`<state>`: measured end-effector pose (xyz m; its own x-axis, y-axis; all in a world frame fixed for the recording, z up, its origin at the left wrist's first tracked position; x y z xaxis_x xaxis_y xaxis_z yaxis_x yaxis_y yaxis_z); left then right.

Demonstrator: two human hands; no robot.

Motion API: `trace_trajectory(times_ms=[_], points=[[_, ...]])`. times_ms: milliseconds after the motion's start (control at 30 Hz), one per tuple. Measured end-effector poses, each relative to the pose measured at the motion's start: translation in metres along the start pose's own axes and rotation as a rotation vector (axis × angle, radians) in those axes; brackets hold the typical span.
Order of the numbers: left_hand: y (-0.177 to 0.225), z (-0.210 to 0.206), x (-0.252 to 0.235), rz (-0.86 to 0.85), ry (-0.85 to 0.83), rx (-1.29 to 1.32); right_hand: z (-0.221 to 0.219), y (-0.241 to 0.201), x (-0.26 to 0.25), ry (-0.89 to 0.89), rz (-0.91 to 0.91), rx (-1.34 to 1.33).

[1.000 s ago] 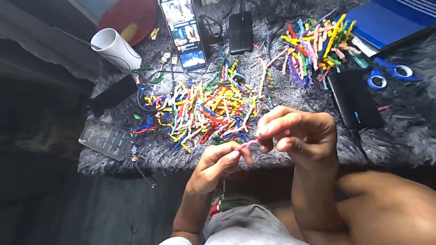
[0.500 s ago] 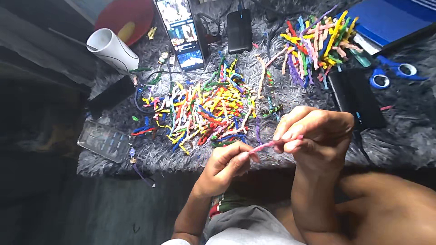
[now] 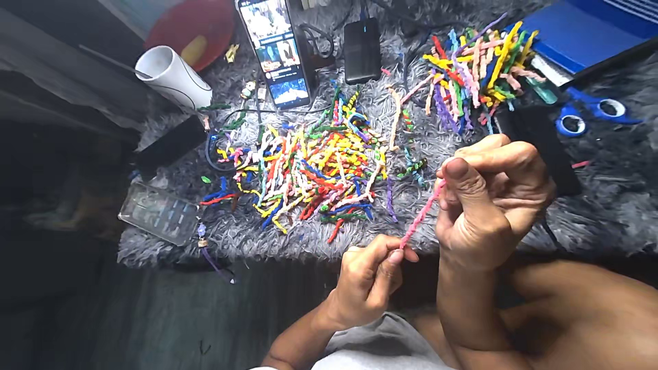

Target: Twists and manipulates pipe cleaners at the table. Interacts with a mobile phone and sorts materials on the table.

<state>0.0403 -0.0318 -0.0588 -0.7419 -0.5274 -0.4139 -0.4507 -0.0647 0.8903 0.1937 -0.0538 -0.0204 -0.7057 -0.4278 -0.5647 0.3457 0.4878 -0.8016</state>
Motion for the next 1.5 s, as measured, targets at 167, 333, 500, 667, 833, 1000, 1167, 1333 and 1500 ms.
trace_trajectory(times_ms=[167, 333, 500, 667, 833, 1000, 1167, 1333, 1500], points=[[-0.001, -0.004, 0.0, 0.069, 0.02, 0.121, 0.001, 0.004, -0.009, -0.019, -0.108, -0.12], [-0.002, -0.01, -0.004, 0.183, 0.048, 0.431, -0.002, 0.001, -0.011, 0.062, -0.177, -0.231], [-0.003, -0.011, -0.007, 0.29, 0.068, 0.773, -0.006, 0.0, -0.015, 0.063, -0.151, -0.171], [-0.002, -0.011, -0.002, 0.307, 0.072, 0.773, 0.007, -0.004, -0.035, 0.053, -0.191, -0.166], [0.006, -0.006, -0.022, 0.176, 0.125, 0.65, 0.021, -0.015, -0.055, -0.037, -0.062, 0.046], [0.008, 0.005, -0.04, 0.14, 0.091, 0.681, 0.022, -0.01, -0.044, -0.542, -0.095, 0.246], [0.002, 0.005, -0.042, 0.181, 0.077, 0.717, -0.001, -0.009, -0.028, -0.564, -0.16, 0.087], [-0.006, 0.004, -0.041, 0.236, 0.061, 0.588, -0.001, -0.001, -0.049, -0.41, -0.078, 0.29], [-0.012, 0.016, -0.037, 0.197, 0.159, 0.449, 0.031, 0.021, -0.116, -0.179, -0.019, 0.972]])
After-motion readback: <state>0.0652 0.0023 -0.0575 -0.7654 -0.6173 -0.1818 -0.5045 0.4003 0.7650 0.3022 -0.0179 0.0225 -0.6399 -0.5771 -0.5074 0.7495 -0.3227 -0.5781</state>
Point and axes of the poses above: each hand's wrist, its own x-axis away from the middle knuckle, its own z-axis out of the back of the hand, y = z × x, the point moved 1 cm from there along -x, towards the middle knuckle, and after that the axes turned 14 degrees about x, right-handed, at the moved point
